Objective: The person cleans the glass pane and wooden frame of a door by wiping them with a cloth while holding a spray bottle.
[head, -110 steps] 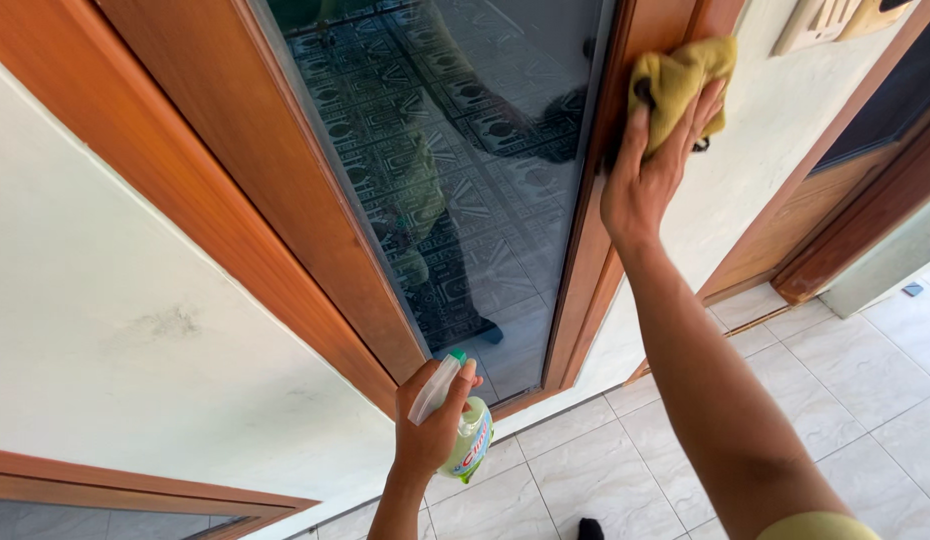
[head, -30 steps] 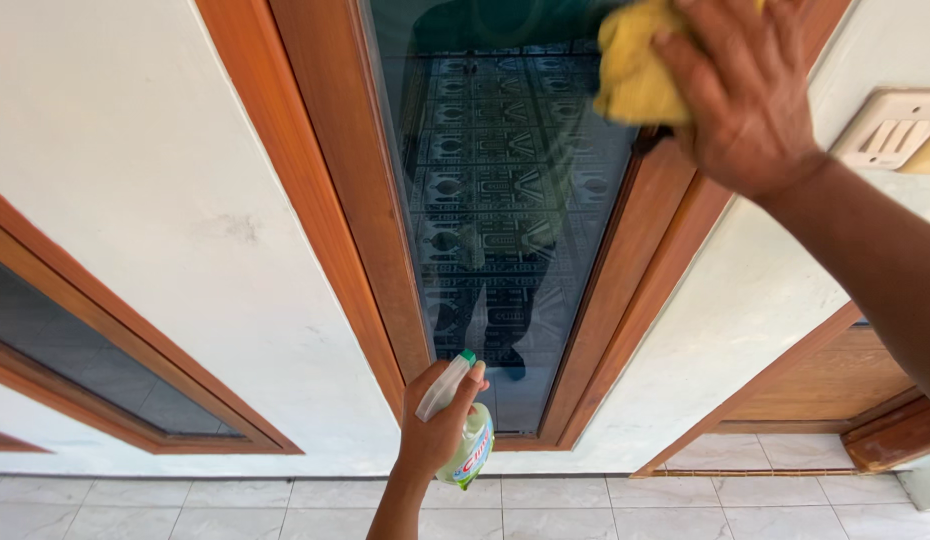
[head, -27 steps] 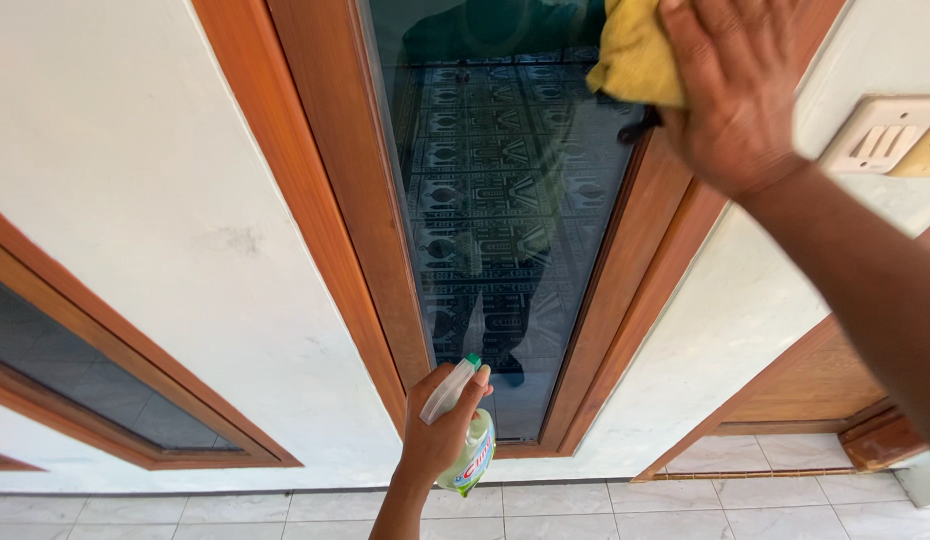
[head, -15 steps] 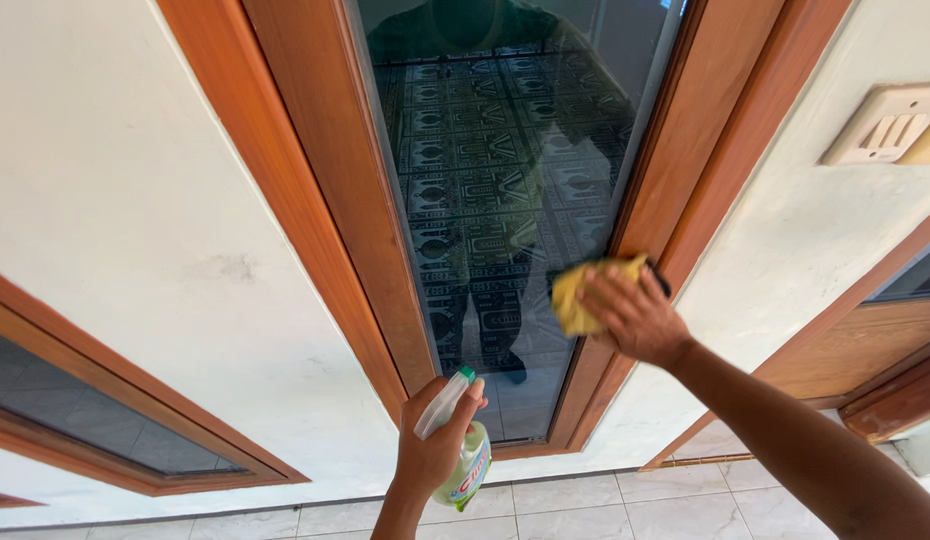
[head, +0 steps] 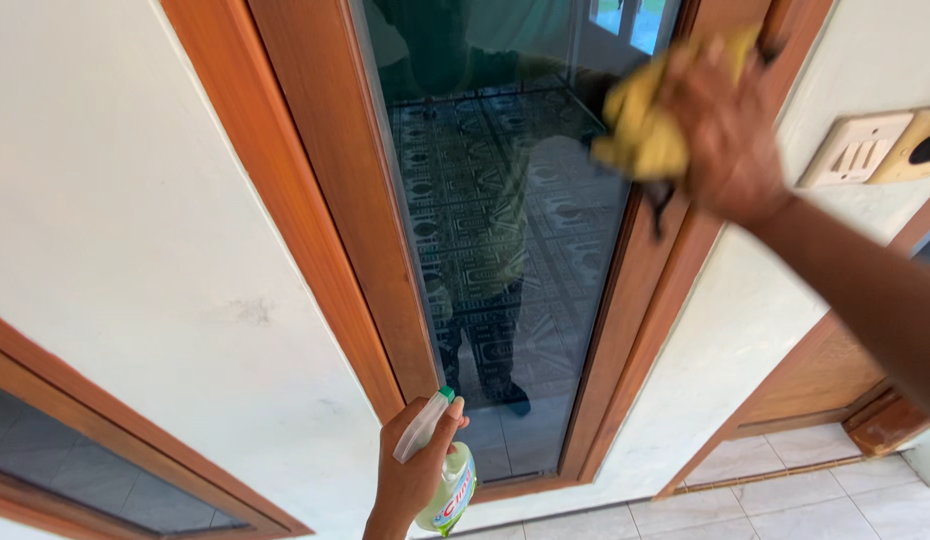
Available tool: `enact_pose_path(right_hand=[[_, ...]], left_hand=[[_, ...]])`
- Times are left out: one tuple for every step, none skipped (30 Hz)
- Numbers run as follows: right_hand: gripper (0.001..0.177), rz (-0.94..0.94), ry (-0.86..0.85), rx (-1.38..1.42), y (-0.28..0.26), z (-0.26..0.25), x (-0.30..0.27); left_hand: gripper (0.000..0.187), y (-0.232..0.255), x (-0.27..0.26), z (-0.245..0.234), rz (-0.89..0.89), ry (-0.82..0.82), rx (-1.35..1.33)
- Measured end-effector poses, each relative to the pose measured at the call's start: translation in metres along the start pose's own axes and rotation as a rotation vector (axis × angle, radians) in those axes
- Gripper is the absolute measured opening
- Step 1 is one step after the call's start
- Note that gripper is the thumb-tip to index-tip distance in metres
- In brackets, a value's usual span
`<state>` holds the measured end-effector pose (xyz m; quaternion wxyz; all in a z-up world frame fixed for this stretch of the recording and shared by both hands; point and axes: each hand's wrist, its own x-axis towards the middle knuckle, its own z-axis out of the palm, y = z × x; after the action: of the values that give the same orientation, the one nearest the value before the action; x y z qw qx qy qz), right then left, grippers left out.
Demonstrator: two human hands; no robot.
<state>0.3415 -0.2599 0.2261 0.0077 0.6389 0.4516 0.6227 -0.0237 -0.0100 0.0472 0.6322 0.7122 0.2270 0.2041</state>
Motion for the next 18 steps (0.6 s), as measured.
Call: enact_pose_path(right_hand=[[0.052,0.046,-0.034,0.059,0.027,-0.002,0.021],[0.052,0.073,-0.054,0.083,0.047,0.003,0.037],[0.051,0.096,-0.071,0.108,0.067,0.012,0.051],[0.043,0.446,-0.313,0.265,0.081,0.024,0.063],[0.040,0.620,-0.438,0.356,0.086,0.029,0.063],[0.039,0.800,-0.558,0.418,0.089,0.032,0.064],[0.044,0.607,-0.508,0.260,0.084,0.036,0.062],[0.059,0.411,-0.462,0.107,0.076,0.038,0.061],[0.059,0.418,-0.468,0.098,0.063,0.036,0.055],[0.069,0.427,-0.211,0.114,0.041,0.032,0.041],[0.075,0.419,-0.071,0.149,0.019,0.026,0.025],[0.081,0.402,0.067,0.181,-0.003,0.022,0.006],[0.083,0.372,0.098,0.230,-0.022,0.021,-0.014],[0.088,0.348,0.057,0.260,-0.043,0.021,-0.038],[0.095,0.323,0.016,0.294,-0.065,0.021,-0.064],[0.099,0.262,0.024,0.283,-0.089,0.024,-0.090],[0.097,0.245,-0.094,0.231,-0.109,0.024,-0.116],[0.096,0.137,-0.234,0.156,-0.125,0.017,-0.142]], left_hand=[[0.037,0.005,0.002,-0.001,0.007,-0.006,0.001],[0.038,0.009,0.005,-0.002,0.035,-0.008,0.011],[0.038,0.013,0.008,-0.003,0.059,-0.014,0.021],[0.038,0.016,0.011,-0.002,0.062,-0.024,0.022],[0.039,0.020,0.014,-0.002,0.043,-0.024,0.038],[0.040,0.023,0.016,-0.002,0.024,-0.025,0.054],[0.040,0.026,0.019,-0.001,0.026,-0.036,0.058],[0.041,0.028,0.023,0.000,0.039,-0.045,0.050],[0.042,0.029,0.025,0.001,0.051,-0.056,0.040],[0.042,0.030,0.029,0.002,0.050,-0.068,0.041],[0.042,0.030,0.033,0.002,0.047,-0.088,0.049],[0.042,0.030,0.035,0.002,0.044,-0.108,0.057],[0.042,0.031,0.039,0.004,0.047,-0.121,0.061],[0.040,0.032,0.042,0.006,0.050,-0.146,0.041],[0.038,0.032,0.044,0.008,0.051,-0.171,0.020],[0.038,0.034,0.047,0.008,0.053,-0.183,0.023],[0.039,0.036,0.051,0.009,0.072,-0.203,0.031],[0.040,0.038,0.054,0.010,0.091,-0.223,0.038]])
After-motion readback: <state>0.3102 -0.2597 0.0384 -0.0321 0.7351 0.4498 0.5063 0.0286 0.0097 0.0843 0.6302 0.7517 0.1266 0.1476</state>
